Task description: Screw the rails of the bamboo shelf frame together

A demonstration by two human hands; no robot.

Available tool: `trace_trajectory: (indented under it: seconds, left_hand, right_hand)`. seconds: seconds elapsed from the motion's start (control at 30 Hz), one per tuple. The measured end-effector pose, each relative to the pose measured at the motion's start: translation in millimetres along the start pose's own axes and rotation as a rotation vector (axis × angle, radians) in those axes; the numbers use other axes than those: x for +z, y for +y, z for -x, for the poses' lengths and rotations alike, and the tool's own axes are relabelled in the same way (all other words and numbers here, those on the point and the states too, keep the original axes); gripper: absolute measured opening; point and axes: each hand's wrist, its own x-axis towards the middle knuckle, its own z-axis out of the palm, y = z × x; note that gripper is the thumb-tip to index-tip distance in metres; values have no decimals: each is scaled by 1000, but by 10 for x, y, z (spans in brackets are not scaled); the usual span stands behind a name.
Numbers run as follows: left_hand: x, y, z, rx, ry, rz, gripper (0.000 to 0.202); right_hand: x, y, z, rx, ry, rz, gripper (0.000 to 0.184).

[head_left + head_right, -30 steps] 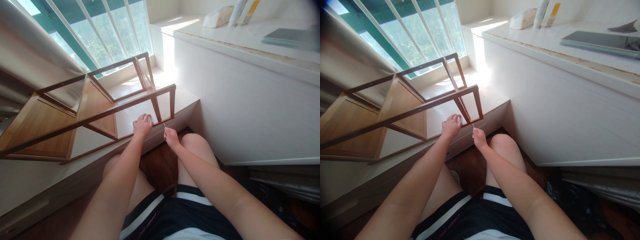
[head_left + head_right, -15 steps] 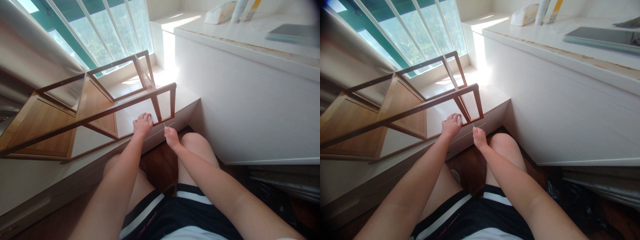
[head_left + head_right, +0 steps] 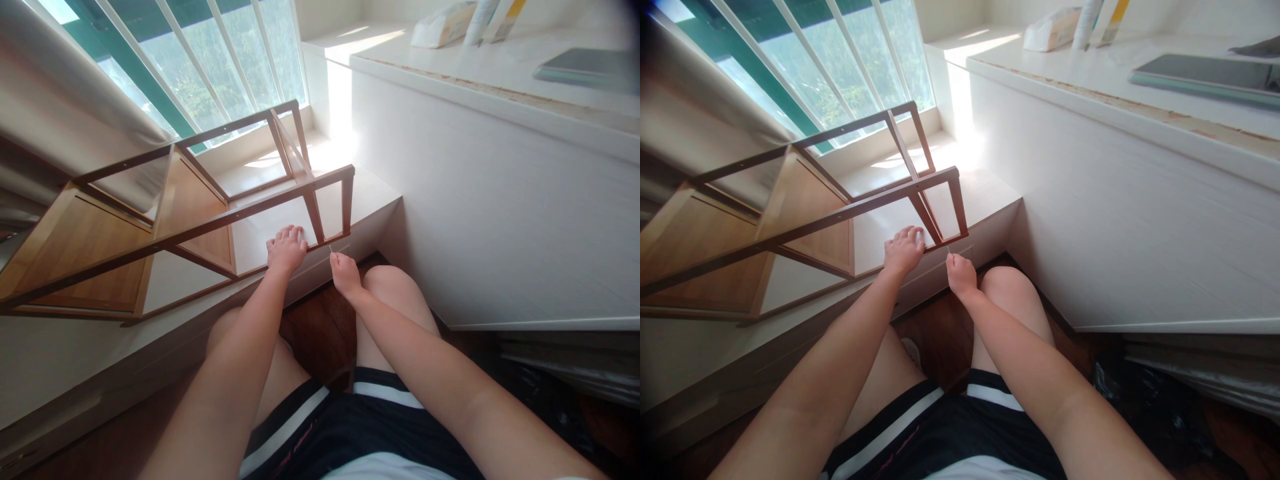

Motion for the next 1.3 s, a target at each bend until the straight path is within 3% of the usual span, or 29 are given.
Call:
trace_trajectory:
  seconds: [0.8,0.9,1.13,1.3]
  left_hand:
    - [-3,-2,0,-5,-12,-4,44]
    - [0,-4,-1,1,-4,3,43]
    - [-13,10,10,-2,-10,-23,44]
    - [10,-5,4,6,1,-14,44]
  right_hand:
    - [18,-1,26,-29,1,-40,41]
    - [0,-19,27,-21,-2,78,40]
    - [-112,-210,35,36,-130,645,46]
    - [-161,-303,33,22,-160,778,48]
